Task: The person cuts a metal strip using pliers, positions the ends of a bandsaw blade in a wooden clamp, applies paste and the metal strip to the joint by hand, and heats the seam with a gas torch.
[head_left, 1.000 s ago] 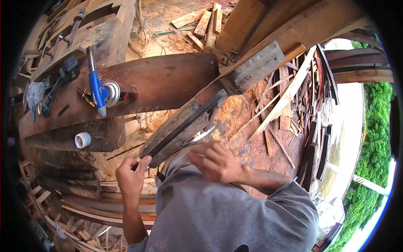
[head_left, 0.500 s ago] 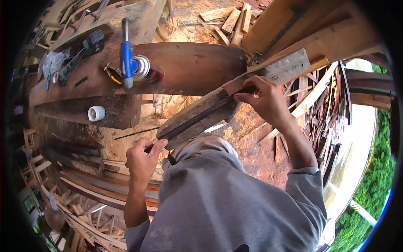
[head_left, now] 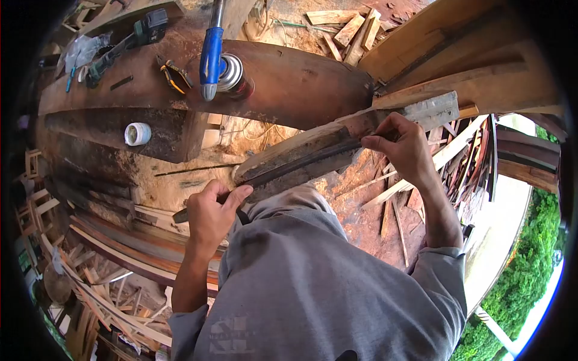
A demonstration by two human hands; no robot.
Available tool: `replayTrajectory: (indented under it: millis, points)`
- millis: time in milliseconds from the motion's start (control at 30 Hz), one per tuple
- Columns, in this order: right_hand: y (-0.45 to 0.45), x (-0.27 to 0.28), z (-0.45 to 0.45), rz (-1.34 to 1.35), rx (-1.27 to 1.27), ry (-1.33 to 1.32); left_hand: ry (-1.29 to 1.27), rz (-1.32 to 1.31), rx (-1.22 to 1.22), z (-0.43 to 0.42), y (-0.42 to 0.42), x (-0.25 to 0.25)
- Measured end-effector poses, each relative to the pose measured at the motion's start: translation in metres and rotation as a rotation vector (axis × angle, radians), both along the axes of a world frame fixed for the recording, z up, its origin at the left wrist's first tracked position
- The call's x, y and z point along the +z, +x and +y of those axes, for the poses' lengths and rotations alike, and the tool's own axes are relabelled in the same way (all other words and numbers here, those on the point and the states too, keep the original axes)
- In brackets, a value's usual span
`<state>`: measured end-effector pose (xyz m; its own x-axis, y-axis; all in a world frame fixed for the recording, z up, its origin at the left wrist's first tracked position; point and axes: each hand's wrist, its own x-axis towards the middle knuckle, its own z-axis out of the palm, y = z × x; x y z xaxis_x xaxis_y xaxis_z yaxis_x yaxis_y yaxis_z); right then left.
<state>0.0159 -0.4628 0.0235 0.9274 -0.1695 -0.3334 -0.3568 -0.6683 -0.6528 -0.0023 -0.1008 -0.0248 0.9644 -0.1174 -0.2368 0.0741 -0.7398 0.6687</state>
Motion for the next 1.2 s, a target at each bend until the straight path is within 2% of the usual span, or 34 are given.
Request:
replayTrajectory:
  millis: [167,467,533,667,767,833,867,1033,1133,1200]
  points:
    - [0.004,-0.01,0.002,-0.009,0.034,-0.002,-0.082,0.029,0.062,0.006,-0.006,0.001]
    - [0.015,-0.014,-0.006,0.067,0.088,0.016,-0.02,0.06,0.003,0.007,0.008,0.001]
    - [0.018,-0.015,-0.008,0.129,0.12,-0.038,-0.068,0.105,-0.057,0.01,0.012,0.0]
    - [0.016,-0.01,-0.001,0.091,0.146,-0.104,-0.035,0.133,-0.052,0.008,0.01,0.003]
    - [0.014,-0.008,0.004,0.096,0.091,-0.181,-0.044,0.071,-0.029,0.009,0.006,0.001]
    - [0.01,-0.009,0.0,0.023,0.176,-0.201,-0.021,0.008,-0.062,0.01,0.006,0.004]
    - [0.01,-0.012,-0.002,0.012,0.185,-0.2,0.002,0.067,-0.085,0.011,0.009,0.003]
    - [0.016,-0.013,-0.003,0.033,0.197,-0.181,0.033,0.03,-0.096,0.008,0.007,0.001]
    - [0.016,-0.005,0.005,-0.01,0.304,-0.295,0.059,0.082,-0.087,0.007,0.013,0.008]
    - [0.012,-0.003,0.018,-0.655,0.494,-0.489,0.075,0.122,-0.069,0.006,0.015,0.012]
